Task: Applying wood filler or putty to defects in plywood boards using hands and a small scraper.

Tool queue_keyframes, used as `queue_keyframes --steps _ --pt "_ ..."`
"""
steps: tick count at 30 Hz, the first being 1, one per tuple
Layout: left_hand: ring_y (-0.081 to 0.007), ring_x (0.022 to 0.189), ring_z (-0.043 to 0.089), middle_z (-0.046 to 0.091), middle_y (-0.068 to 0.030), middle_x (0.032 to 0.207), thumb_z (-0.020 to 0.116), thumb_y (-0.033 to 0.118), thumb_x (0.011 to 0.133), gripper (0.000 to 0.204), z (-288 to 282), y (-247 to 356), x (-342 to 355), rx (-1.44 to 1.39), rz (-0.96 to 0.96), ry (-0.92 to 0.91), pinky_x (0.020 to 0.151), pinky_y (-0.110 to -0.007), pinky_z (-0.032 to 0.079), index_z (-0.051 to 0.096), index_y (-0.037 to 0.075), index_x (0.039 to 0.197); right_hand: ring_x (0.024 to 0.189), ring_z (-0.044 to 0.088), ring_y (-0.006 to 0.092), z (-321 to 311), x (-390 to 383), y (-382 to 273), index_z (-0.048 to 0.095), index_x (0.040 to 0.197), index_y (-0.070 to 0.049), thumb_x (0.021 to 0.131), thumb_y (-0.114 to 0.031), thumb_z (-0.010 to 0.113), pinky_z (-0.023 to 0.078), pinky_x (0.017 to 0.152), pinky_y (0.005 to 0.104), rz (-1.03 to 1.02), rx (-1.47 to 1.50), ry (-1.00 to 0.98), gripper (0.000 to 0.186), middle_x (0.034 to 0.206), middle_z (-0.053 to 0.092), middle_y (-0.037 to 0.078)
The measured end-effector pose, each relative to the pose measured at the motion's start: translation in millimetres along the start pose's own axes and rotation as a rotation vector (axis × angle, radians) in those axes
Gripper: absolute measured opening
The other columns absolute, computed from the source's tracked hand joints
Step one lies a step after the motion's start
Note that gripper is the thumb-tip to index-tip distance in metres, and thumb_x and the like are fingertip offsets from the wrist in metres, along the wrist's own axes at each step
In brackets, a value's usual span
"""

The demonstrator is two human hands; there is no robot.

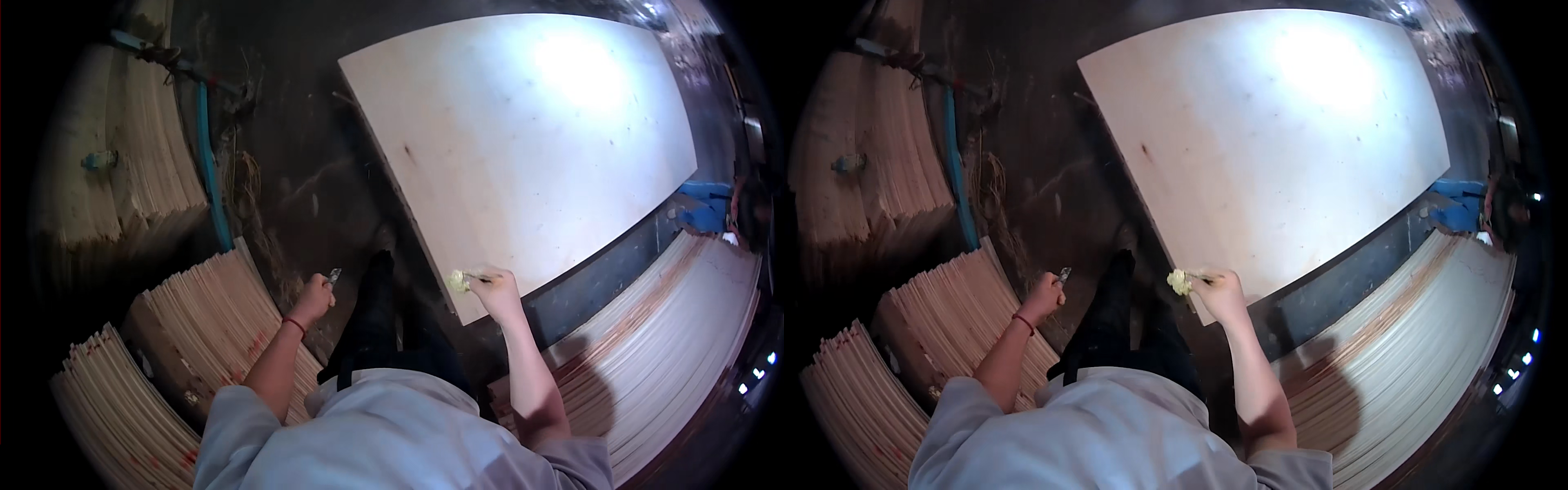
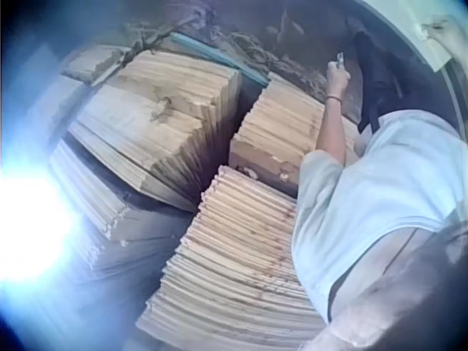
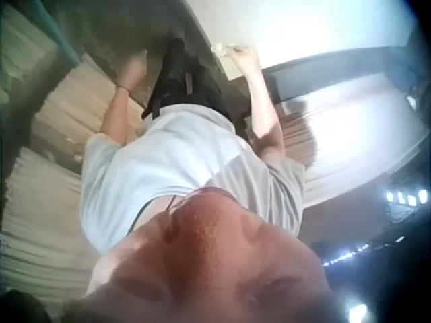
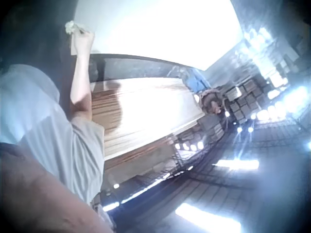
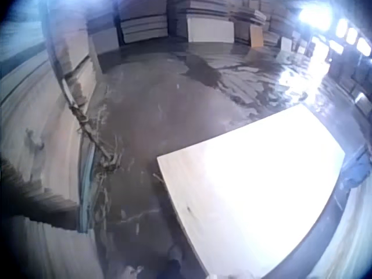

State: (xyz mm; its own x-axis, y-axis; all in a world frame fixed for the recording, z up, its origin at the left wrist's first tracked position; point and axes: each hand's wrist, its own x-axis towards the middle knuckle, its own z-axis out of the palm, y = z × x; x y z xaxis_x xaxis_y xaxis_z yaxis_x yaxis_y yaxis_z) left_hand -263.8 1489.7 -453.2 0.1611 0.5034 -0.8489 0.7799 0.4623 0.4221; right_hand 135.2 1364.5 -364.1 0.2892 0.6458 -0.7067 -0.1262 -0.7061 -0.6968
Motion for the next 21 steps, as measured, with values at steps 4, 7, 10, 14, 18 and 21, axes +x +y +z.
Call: queue_keyframes --steps 4,7,10,14,18,21 --pt "-0.0191 0.072 0.065 0.063 -0.0109 0.081 0.047 0.011 0.103 0.024 -7 -33 23 -0.119 -0.184 -0.023 0.073 -0.035 0.052 0.052 -0.007 0.118 0.086 0.072 0.0211 30 100 -5 0.075 0.109 -0.005 0.088 -0.009 0.067 0.055 0.079 0.0318 -0.066 -0.387 -0.075 0.023 0.096 0.076 0.013" --pt "-0.0179 0.069 0.064 0.066 -0.011 0.084 0.046 0.01 0.103 0.03 8 -29 39 -0.102 -0.326 -0.101 0.071 -0.034 0.052 0.05 -0.007 0.127 0.089 0.073 0.0261 45 185 11 0.076 0.11 -0.014 0.09 -0.021 0.066 0.056 0.079 0.036 -0.046 -0.681 -0.125 0.024 0.096 0.075 0.013" --pt "-0.0186 0.071 0.064 0.067 -0.0123 0.09 0.047 0.009 0.102 0.027 18 -25 58 -0.1 -0.397 -0.165 0.074 -0.034 0.053 0.051 -0.006 0.125 0.091 0.072 0.0327 70 275 41 0.077 0.107 -0.013 0.089 -0.018 0.065 0.056 0.081 0.0395 -0.04 -0.794 -0.155 0.023 0.094 0.074 0.017" --pt "-0.0211 0.084 0.064 0.066 -0.0125 0.094 0.06 0.01 0.097 0.016 51 -32 105 -0.096 -0.2 -0.039 0.077 -0.035 0.052 0.061 -0.002 0.107 0.088 0.072 0.0335 81 416 109 0.077 0.097 -0.006 0.087 -0.01 0.065 0.056 0.081 0.0388 -0.266 -0.732 -0.147 0.017 0.091 0.073 0.02" --pt "-0.0202 0.084 0.063 0.064 -0.0101 0.094 0.068 0.007 0.091 0.011 69 -20 174 -0.009 0.028 0.206 0.075 -0.034 0.051 0.065 -0.001 0.097 0.092 0.068 0.0381 105 529 94 0.077 0.098 -0.013 0.088 -0.018 0.064 0.054 0.084 0.0451 -0.513 -0.74 -0.089 0.018 0.096 0.072 0.015" --pt "-0.0283 0.082 0.064 0.062 -0.015 0.091 0.067 0.004 0.089 0.008 74 8 239 -0.025 0.14 0.321 0.076 -0.037 0.051 0.064 0.0 0.095 0.096 0.066 0.0355 115 566 72 0.077 0.099 -0.012 0.086 -0.013 0.063 0.054 0.085 0.0439 -0.697 -0.721 -0.056 0.019 0.098 0.071 0.012"
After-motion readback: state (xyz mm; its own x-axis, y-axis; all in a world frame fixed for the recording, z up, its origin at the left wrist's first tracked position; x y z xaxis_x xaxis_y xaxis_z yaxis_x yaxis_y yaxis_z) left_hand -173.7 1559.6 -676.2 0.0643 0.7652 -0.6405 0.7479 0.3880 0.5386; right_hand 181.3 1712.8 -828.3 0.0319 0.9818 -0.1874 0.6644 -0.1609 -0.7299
